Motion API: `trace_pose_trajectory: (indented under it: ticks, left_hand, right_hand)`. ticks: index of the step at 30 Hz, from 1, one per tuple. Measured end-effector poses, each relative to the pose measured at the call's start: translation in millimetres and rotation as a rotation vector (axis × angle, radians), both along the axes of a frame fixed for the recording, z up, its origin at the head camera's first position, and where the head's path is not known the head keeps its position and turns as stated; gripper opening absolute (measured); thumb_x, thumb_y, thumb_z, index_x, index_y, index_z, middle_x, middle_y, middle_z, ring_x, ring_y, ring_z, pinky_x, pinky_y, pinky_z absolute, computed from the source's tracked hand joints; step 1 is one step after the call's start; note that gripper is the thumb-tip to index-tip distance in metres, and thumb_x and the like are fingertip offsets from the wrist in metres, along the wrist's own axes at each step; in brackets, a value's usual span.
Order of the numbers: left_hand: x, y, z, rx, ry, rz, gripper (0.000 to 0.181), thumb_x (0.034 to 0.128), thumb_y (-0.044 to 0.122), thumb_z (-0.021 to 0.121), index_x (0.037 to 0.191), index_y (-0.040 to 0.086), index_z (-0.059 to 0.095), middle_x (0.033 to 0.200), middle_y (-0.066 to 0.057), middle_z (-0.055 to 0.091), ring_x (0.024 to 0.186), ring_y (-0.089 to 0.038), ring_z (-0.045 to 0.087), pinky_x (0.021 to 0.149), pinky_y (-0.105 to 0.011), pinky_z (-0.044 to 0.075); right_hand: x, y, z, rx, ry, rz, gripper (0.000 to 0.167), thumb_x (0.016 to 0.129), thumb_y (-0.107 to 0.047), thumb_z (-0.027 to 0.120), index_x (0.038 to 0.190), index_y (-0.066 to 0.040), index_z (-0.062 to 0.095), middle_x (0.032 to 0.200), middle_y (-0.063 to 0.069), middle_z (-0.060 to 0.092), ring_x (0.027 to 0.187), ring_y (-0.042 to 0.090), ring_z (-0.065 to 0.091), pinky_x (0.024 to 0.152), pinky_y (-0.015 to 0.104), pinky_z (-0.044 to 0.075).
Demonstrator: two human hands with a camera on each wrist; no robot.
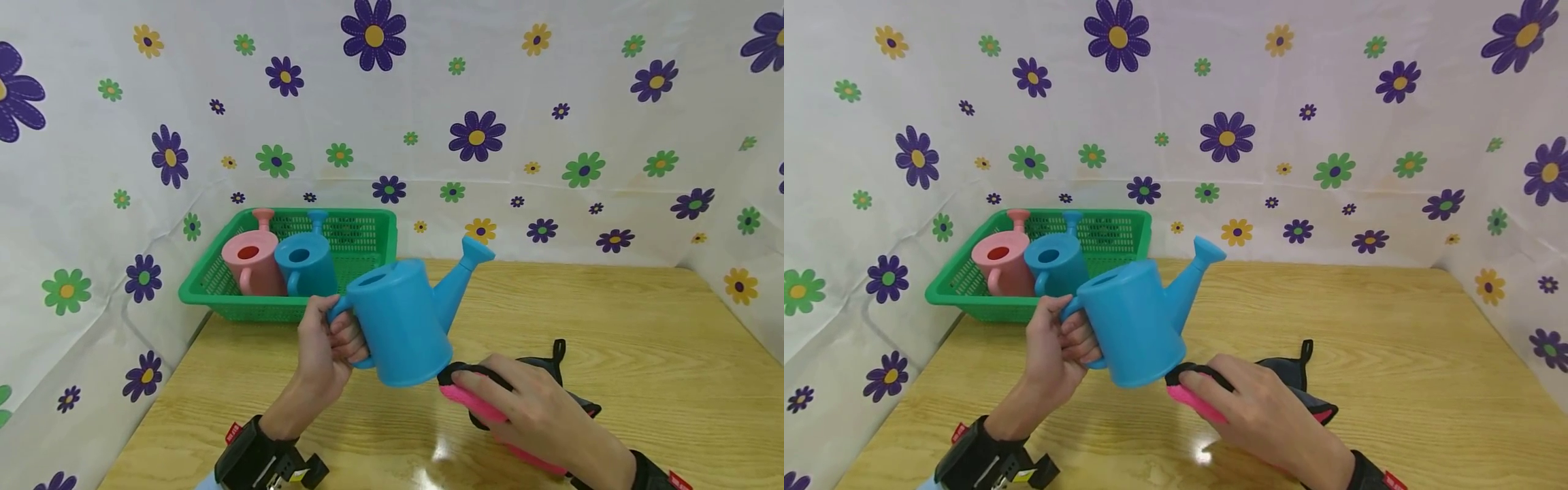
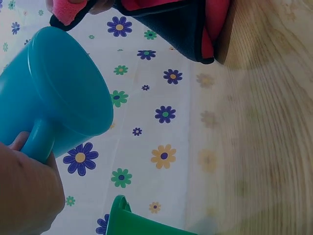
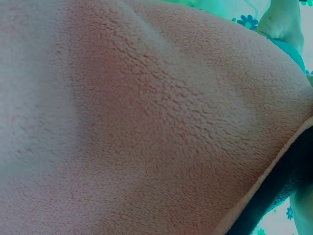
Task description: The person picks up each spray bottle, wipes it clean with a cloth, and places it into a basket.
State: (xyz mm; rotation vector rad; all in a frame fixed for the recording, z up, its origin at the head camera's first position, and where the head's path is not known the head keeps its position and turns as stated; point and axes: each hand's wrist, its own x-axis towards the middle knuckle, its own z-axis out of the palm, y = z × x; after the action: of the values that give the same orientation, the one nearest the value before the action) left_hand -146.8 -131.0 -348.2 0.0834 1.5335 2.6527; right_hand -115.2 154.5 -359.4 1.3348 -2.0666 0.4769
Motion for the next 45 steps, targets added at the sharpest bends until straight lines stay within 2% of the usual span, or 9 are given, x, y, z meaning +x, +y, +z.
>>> trace_pose_trajectory:
  ticks: [1, 3, 8, 11, 19, 24, 35, 41, 45]
  left_hand:
    - [0.3, 0.1, -0.8, -0.001, -0.002, -0.007, 0.046, 0.1041, 0.030, 0.027, 0.059, 0.024, 0.030, 0.049, 0.012, 0.029, 0.043, -0.004, 0.029, 0.048, -0.021, 0.027]
    - [1.2, 0.4, -2.6, -0.008, 0.005, -0.029, 0.045, 0.1040, 0.029, 0.026, 0.059, 0.023, 0.028, 0.049, 0.011, 0.027, 0.043, -0.004, 0.027, 0.049, -0.022, 0.025]
    - [2.6, 2.7, -4.1, -0.019, 0.004, -0.051, 0.046, 0.1038, 0.029, 0.025, 0.058, 0.024, 0.029, 0.049, 0.012, 0.027, 0.043, -0.003, 0.027, 0.049, -0.022, 0.026]
    - [2.7, 3.2, -4.9, -0.021, 0.007, -0.063, 0.046, 0.1042, 0.030, 0.026, 0.059, 0.024, 0.029, 0.049, 0.012, 0.028, 0.044, -0.003, 0.027, 0.049, -0.022, 0.025]
    - [3.8, 2.7, -10.4, -0.042, 0.060, -0.175, 0.045, 0.1049, 0.027, 0.023, 0.060, 0.020, 0.026, 0.052, 0.008, 0.022, 0.045, -0.007, 0.023, 0.052, -0.028, 0.017]
    - [4.9, 5.4, -14.7, -0.074, 0.095, -0.243, 0.044, 0.1049, 0.024, 0.022, 0.061, 0.019, 0.023, 0.054, 0.005, 0.018, 0.046, -0.009, 0.019, 0.053, -0.030, 0.014]
    - [10.3, 11.1, -22.2, -0.191, 0.157, -0.264, 0.045, 0.1039, 0.022, 0.028, 0.059, 0.015, 0.027, 0.052, 0.004, 0.024, 0.046, -0.012, 0.021, 0.050, -0.024, 0.023]
    - [11.1, 12.4, -23.3, -0.202, 0.152, -0.262, 0.045, 0.1034, 0.023, 0.029, 0.059, 0.015, 0.027, 0.052, 0.004, 0.025, 0.046, -0.012, 0.022, 0.050, -0.023, 0.026]
    - [11.9, 13.1, -23.5, -0.201, 0.166, -0.260, 0.044, 0.1034, 0.022, 0.028, 0.060, 0.015, 0.027, 0.052, 0.004, 0.024, 0.046, -0.013, 0.022, 0.050, -0.023, 0.026]
  right_hand:
    - [0.3, -0.5, -0.1, -0.006, -0.004, -0.007, 0.035, 0.102, -0.034, 0.049, 0.120, -0.011, 0.067, 0.096, 0.001, 0.062, 0.073, 0.012, 0.063, 0.068, 0.022, 0.057]
    - [0.7, -2.0, 0.1, -0.023, -0.005, -0.017, 0.037, 0.104, -0.035, 0.045, 0.119, -0.011, 0.068, 0.096, 0.002, 0.063, 0.073, 0.012, 0.063, 0.068, 0.022, 0.057]
    - [-0.8, -4.4, -0.7, -0.039, -0.006, -0.040, 0.039, 0.106, -0.038, 0.043, 0.115, -0.010, 0.068, 0.093, 0.002, 0.063, 0.070, 0.011, 0.063, 0.066, 0.020, 0.057]
    - [-2.7, -5.5, -0.4, -0.053, 0.007, -0.027, 0.038, 0.106, -0.037, 0.043, 0.114, -0.009, 0.068, 0.092, 0.003, 0.063, 0.070, 0.011, 0.064, 0.065, 0.020, 0.057]
    - [-3.6, -8.6, -0.5, -0.072, 0.024, -0.061, 0.039, 0.106, -0.038, 0.044, 0.116, -0.009, 0.068, 0.092, 0.004, 0.065, 0.069, 0.013, 0.064, 0.064, 0.023, 0.059]
    - [-4.6, -9.6, 0.4, -0.123, 0.026, -0.081, 0.039, 0.104, -0.037, 0.048, 0.118, -0.007, 0.069, 0.091, 0.005, 0.065, 0.070, 0.014, 0.064, 0.064, 0.025, 0.060]
    - [-5.0, -10.1, 1.0, -0.255, -0.012, -0.189, 0.046, 0.104, -0.043, 0.050, 0.113, -0.002, 0.070, 0.094, 0.008, 0.068, 0.076, 0.020, 0.070, 0.069, 0.035, 0.062]
    - [-8.2, -10.4, 1.8, -0.295, 0.033, -0.265, 0.049, 0.103, -0.046, 0.050, 0.113, -0.002, 0.071, 0.091, 0.008, 0.070, 0.075, 0.020, 0.072, 0.066, 0.040, 0.062]
    - [-9.0, -9.5, 1.4, -0.299, 0.016, -0.296, 0.049, 0.103, -0.047, 0.050, 0.114, -0.003, 0.071, 0.090, 0.008, 0.070, 0.075, 0.019, 0.072, 0.065, 0.039, 0.062]
